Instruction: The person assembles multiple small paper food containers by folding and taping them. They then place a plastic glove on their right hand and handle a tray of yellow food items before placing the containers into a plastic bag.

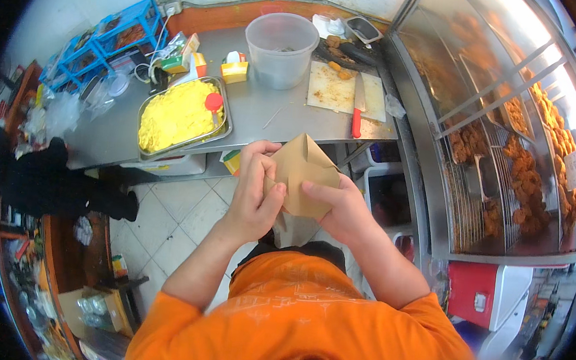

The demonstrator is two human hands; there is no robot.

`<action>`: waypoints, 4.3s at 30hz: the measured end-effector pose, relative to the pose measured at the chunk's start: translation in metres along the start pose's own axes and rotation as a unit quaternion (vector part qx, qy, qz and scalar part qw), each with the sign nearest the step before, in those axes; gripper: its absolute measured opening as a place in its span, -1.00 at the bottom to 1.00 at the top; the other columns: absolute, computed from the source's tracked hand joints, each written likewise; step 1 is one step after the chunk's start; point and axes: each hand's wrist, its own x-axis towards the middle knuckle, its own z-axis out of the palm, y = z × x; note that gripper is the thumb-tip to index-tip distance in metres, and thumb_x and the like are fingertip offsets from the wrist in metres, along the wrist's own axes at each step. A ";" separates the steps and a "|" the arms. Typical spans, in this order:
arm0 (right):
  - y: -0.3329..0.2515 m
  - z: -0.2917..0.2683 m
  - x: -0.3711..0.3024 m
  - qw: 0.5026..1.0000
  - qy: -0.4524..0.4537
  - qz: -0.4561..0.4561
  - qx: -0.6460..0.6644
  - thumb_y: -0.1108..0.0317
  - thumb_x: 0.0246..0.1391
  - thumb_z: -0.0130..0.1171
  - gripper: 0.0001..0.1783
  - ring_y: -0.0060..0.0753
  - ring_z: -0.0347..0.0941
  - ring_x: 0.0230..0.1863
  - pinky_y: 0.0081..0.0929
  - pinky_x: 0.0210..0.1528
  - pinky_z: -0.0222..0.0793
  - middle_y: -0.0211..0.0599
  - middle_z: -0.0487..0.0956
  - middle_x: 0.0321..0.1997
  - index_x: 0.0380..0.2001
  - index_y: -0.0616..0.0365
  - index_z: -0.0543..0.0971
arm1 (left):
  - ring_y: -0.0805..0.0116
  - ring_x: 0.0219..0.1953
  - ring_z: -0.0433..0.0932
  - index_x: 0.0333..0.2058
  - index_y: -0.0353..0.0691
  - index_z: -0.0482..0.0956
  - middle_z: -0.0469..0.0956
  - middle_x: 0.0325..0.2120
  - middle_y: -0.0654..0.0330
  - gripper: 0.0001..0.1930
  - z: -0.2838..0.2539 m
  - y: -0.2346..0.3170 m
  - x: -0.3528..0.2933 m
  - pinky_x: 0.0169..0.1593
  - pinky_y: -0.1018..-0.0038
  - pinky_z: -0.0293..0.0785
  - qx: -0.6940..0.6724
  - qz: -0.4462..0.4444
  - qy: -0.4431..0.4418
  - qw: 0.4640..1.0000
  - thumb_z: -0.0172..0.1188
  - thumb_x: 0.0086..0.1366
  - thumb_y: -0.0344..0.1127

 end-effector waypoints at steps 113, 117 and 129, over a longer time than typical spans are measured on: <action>-0.225 0.042 0.742 0.937 0.244 0.080 -0.238 -0.18 0.37 0.03 -0.44 -0.44 0.39 -0.10 -0.27 0.09 0.35 -0.37 0.53 -0.14 0.03 0.12 0.55 | 0.05 0.02 0.65 0.10 -0.48 0.51 0.62 0.01 -0.08 -0.65 -0.453 -0.591 0.499 0.11 0.17 0.61 -0.349 -0.514 0.193 0.760 0.03 0.52 -0.31; -0.204 0.048 0.775 0.930 0.246 0.100 -0.255 -0.11 0.41 -0.03 -0.60 -0.44 0.37 -0.07 -0.22 0.11 0.32 -0.43 0.51 -0.15 0.03 -0.09 0.50 | 0.06 0.01 0.65 0.09 -0.49 0.49 0.62 0.01 -0.10 -0.65 -0.461 -0.595 0.491 0.11 0.18 0.61 -0.338 -0.527 0.234 0.744 0.01 0.53 -0.30; -0.176 0.005 0.765 0.837 0.173 0.300 -0.424 -0.37 0.42 -0.34 -0.12 -0.20 0.63 -0.08 -0.12 0.13 0.54 -0.12 0.67 -0.12 -0.01 0.32 0.58 | 0.15 0.01 0.65 0.08 -0.40 0.53 0.64 0.01 -0.01 -0.68 -0.418 -0.576 0.384 0.12 0.23 0.60 -0.288 -0.580 0.248 0.721 0.06 0.52 -0.29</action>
